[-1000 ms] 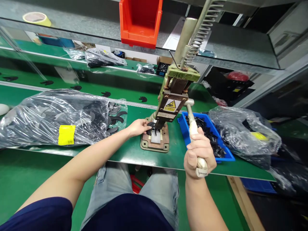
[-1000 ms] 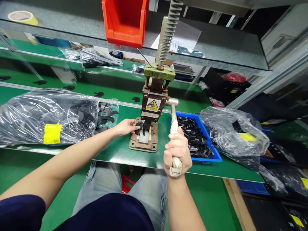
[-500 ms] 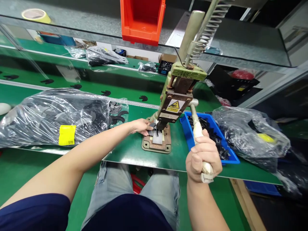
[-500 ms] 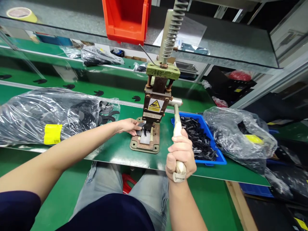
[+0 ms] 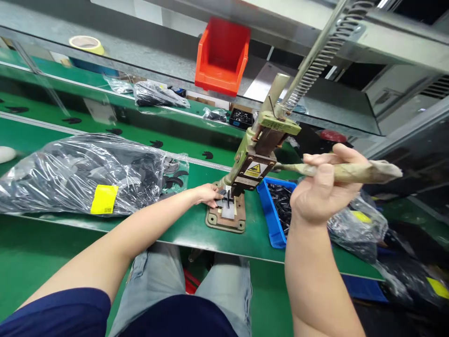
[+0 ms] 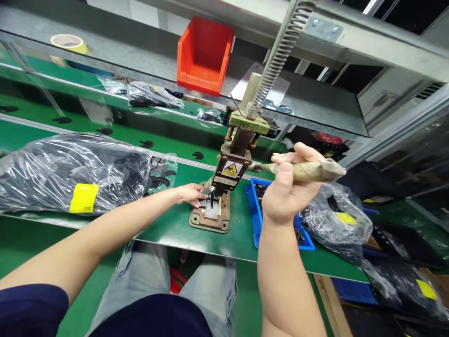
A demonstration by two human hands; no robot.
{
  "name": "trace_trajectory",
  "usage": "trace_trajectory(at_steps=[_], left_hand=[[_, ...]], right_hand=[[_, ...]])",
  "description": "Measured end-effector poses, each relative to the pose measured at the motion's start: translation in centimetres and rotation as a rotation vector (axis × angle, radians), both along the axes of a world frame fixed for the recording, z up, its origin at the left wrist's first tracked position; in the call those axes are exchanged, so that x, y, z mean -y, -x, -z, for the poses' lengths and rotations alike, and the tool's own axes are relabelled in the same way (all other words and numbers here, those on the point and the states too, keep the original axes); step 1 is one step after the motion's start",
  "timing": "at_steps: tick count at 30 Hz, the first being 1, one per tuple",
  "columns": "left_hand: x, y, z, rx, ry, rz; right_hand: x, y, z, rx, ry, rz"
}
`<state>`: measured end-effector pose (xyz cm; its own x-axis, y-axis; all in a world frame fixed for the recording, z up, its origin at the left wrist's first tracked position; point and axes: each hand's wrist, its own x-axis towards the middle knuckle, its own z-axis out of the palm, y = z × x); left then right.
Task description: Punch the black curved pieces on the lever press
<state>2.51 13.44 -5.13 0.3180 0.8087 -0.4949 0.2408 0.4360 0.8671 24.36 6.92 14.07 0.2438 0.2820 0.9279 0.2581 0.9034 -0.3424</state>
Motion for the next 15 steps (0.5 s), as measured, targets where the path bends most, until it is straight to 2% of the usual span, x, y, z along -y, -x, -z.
trace_trajectory(at_steps=[1, 3, 6, 8, 11, 13, 15], left_hand=[[0.0, 0.1, 0.0, 0.010, -0.005, 0.002], [0.2, 0.4, -0.1, 0.041, -0.005, 0.003], [0.8, 1.1, -0.6, 0.118, 0.003, -0.001], [1.6, 1.8, -1.2, 0.158, -0.001, -0.005], [3.9, 2.9, -2.1, 0.194, -0.034, 0.007], [5.9, 3.4, -2.7, 0.230, -0.072, 0.034], [8.0, 3.8, -3.3, 0.260, -0.121, 0.069]], right_hand=[[0.0, -0.4, 0.6, 0.015, 0.014, -0.001], [0.6, -1.2, 2.8, 0.023, 0.083, 0.031], [2.3, -2.5, 8.2, -0.063, 0.290, 0.153], [3.3, -2.7, 12.2, -0.081, 0.430, 0.151], [4.4, -1.4, 17.3, 0.017, 0.687, 0.005], [5.0, 0.3, 19.4, 0.080, 0.821, -0.111], [5.7, 2.3, 20.7, 0.117, 0.912, -0.215]])
